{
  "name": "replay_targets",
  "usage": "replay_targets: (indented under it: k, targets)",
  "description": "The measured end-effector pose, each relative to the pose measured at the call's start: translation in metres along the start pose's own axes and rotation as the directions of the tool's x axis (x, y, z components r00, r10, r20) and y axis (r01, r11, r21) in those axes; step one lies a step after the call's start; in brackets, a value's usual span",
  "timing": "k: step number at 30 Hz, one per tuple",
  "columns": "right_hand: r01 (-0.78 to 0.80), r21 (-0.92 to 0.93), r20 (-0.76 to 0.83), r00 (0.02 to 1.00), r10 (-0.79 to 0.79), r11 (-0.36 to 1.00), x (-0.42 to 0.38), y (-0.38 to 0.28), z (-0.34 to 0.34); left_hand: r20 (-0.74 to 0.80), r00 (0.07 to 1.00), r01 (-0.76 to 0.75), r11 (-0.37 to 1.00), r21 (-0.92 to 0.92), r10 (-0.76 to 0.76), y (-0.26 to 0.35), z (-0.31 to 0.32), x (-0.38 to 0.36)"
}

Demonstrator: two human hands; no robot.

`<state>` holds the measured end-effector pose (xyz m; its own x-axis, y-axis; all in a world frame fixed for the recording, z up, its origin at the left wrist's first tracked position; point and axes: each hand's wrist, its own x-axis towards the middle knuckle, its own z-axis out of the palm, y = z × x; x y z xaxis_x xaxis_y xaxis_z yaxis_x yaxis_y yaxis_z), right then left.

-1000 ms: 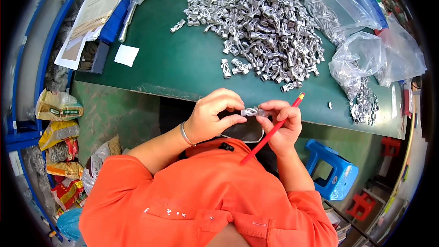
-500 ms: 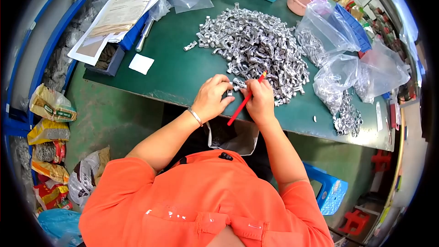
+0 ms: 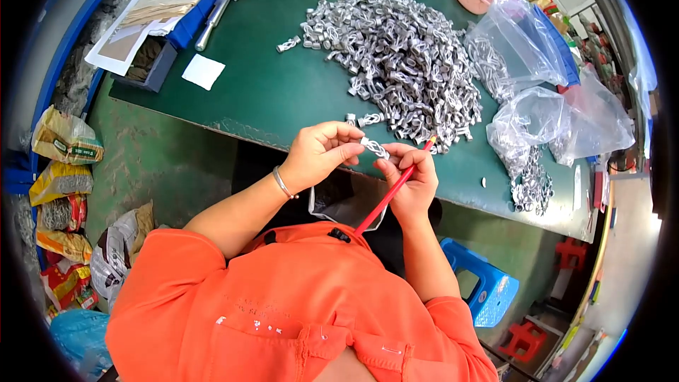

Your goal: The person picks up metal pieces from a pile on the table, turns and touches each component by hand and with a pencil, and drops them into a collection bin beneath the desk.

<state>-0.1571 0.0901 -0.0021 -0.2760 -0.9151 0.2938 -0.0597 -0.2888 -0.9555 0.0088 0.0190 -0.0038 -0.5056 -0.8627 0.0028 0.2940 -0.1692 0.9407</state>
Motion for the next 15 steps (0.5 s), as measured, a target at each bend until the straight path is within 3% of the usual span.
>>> replay_targets:
  k: [2, 4, 6, 10, 13, 15]
  targets:
    - [-0.015, 0.016, -0.006, 1.000, 0.015, 1.000, -0.005, -0.005, -0.002, 0.005, 1.000, 0.017, 1.000, -0.016, -0.017, 0.002, 0.005, -0.003]
    - [-0.151, 0.208, 0.011, 0.988, 0.152, 0.967, -0.007, -0.014, -0.002, 0.046, 0.998, 0.036, 0.997, -0.063, -0.034, 0.003, 0.005, -0.005]
    - [-0.164, 0.211, 0.032, 0.986, 0.161, 0.964, -0.009, -0.016, -0.004, 0.046, 0.997, 0.061, 0.998, -0.032, -0.059, 0.009, 0.007, -0.007]
    - [-0.149, 0.227, 0.027, 0.989, 0.147, 0.962, -0.010, -0.017, -0.005, 0.114, 0.992, 0.065, 0.995, -0.076, -0.056, 0.008, 0.004, -0.007]
    - [0.067, -0.029, 0.043, 0.997, -0.066, 0.997, -0.010, -0.010, -0.005, 0.097, 0.992, 0.093, 0.992, -0.085, -0.085, 0.013, 0.007, -0.008]
    - [0.013, 0.059, 0.013, 1.000, -0.014, 0.998, -0.008, -0.013, -0.002, 0.104, 0.992, 0.085, 0.991, -0.099, -0.074, 0.013, 0.006, -0.009]
